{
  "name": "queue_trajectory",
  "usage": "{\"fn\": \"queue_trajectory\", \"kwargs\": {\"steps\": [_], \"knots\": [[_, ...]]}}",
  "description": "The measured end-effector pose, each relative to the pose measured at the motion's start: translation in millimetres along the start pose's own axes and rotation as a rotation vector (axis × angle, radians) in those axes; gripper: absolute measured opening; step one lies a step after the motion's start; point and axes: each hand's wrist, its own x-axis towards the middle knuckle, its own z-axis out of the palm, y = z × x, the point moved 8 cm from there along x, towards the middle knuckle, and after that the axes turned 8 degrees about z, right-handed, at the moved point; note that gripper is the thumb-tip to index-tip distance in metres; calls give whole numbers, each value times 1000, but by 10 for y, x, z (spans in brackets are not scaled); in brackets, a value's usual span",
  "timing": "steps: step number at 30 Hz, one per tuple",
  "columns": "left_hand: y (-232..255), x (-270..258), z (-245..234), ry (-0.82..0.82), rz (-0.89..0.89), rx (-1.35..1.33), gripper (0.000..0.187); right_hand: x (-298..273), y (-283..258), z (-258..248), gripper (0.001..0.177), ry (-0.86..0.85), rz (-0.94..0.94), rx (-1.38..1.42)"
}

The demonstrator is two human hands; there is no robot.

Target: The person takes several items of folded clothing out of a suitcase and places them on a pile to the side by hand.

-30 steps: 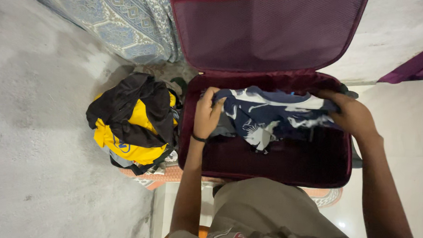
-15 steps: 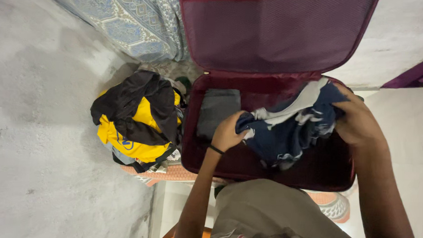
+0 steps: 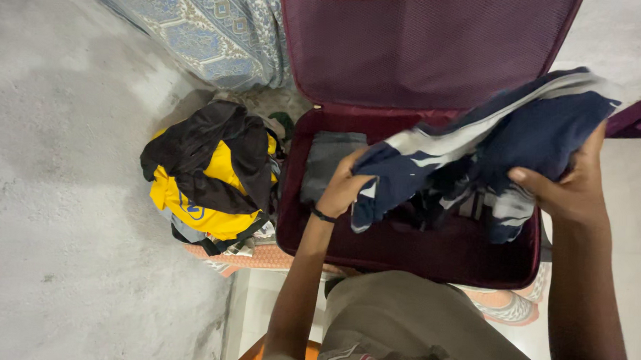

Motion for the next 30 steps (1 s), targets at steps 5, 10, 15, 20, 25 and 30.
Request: {"fn": "queue_trajectory", "kwargs": {"steps": [5, 10, 15, 20, 25, 30], "knots": [[927, 98, 347, -120, 250, 1, 82, 6, 44, -112, 74, 103, -57, -263], [1615, 130, 439, -71, 347, -54, 79, -50, 66, -281, 52, 197, -19, -275], [2148, 108, 524, -89, 403, -28, 75, 2, -46, -327, 34, 195, -54, -340], [2426, 125, 454, 22, 443, -172, 82, 149, -166, -245, 39, 208, -138, -297], [2718, 59, 376, 20, 543, -176, 86, 369, -272, -38, 46, 197, -184, -182], [2942, -6, 245, 98, 577, -109, 85, 542, -202, 177, 48, 219, -128, 4]]}}
